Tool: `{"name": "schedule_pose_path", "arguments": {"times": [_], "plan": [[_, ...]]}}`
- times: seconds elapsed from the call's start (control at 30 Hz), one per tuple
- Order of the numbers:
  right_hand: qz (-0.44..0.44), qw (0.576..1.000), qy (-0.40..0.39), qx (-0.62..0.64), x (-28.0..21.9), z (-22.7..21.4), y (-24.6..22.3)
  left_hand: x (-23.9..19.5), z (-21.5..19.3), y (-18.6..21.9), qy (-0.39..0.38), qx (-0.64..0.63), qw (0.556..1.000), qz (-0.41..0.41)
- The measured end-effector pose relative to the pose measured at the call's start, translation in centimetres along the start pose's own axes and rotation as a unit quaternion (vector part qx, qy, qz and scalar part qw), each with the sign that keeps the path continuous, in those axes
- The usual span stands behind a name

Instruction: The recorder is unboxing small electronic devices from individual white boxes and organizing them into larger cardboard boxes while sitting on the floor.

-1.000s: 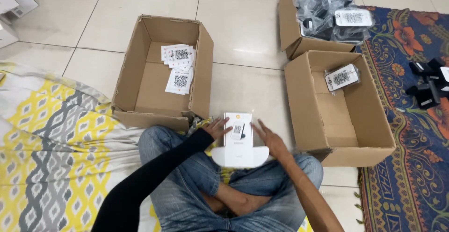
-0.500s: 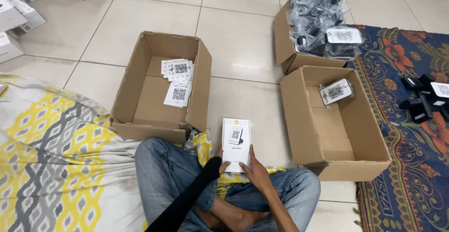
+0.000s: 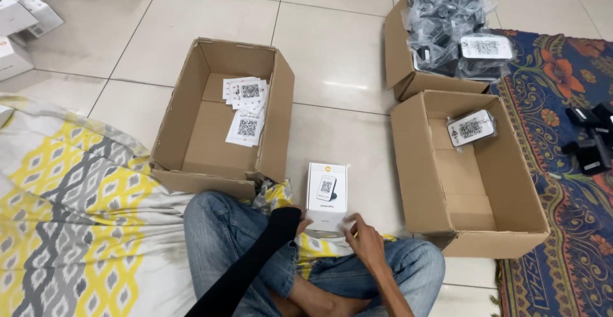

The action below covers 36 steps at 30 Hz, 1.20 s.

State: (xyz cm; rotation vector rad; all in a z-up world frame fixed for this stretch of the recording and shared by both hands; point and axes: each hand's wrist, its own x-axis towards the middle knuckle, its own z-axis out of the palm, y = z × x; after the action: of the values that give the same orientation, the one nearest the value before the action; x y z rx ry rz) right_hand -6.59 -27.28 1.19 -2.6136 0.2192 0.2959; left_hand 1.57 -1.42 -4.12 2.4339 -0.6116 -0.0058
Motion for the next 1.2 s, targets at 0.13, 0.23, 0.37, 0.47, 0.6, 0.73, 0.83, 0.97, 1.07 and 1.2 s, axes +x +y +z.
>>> {"name": "schedule_pose_path", "arguments": {"times": [0.13, 0.23, 0.37, 0.47, 0.6, 0.73, 0.83, 0.97, 1.07, 1.2], "plan": [[-0.19, 0.87, -0.398, 0.222, 3.2, -0.2, 0.7, 4.2, -2.2, 0.8, -0.38, -0.228, 0.889, -0.114], [-0.241, 0.929, -0.267, 0.091, 7.5, -2.4, -4.0, 8.6, 3.3, -0.8, -0.435, -0.246, 0.866, -0.027], [-0.224, 0.972, 0.075, 0.011, 12.4, 3.4, -2.6, 11.7, 7.4, 1.0, -0.003, -0.041, 0.999, 0.03], [-0.208, 0.978, -0.032, -0.007, 8.9, 7.7, -1.0, 6.6, 13.3, -1.9, -0.146, 0.017, 0.989, 0.007], [-0.218, 0.975, -0.036, -0.007, 1.4, 9.1, -1.8, -1.7, 7.3, 2.4, -0.173, 0.023, 0.985, 0.008], [-0.187, 0.969, -0.039, 0.16, -2.6, 9.2, -1.4, -7.2, 4.9, 1.6, -0.131, -0.17, 0.975, -0.051], [-0.115, 0.941, -0.057, 0.314, -4.2, 3.9, -6.0, -10.3, -2.6, 3.6, -0.059, -0.275, 0.957, -0.066], [-0.225, 0.902, -0.04, 0.366, -1.8, 2.4, -13.1, -13.7, -12.3, 4.1, 0.165, -0.097, 0.981, -0.036], [-0.316, 0.883, -0.079, 0.337, -1.1, 1.2, -21.6, -17.0, -15.8, 1.1, 0.23, -0.086, 0.966, -0.084], [-0.417, 0.842, -0.177, 0.293, -2.3, 3.5, -31.5, -23.4, -20.9, -2.2, 0.284, -0.044, 0.943, -0.169]]}}
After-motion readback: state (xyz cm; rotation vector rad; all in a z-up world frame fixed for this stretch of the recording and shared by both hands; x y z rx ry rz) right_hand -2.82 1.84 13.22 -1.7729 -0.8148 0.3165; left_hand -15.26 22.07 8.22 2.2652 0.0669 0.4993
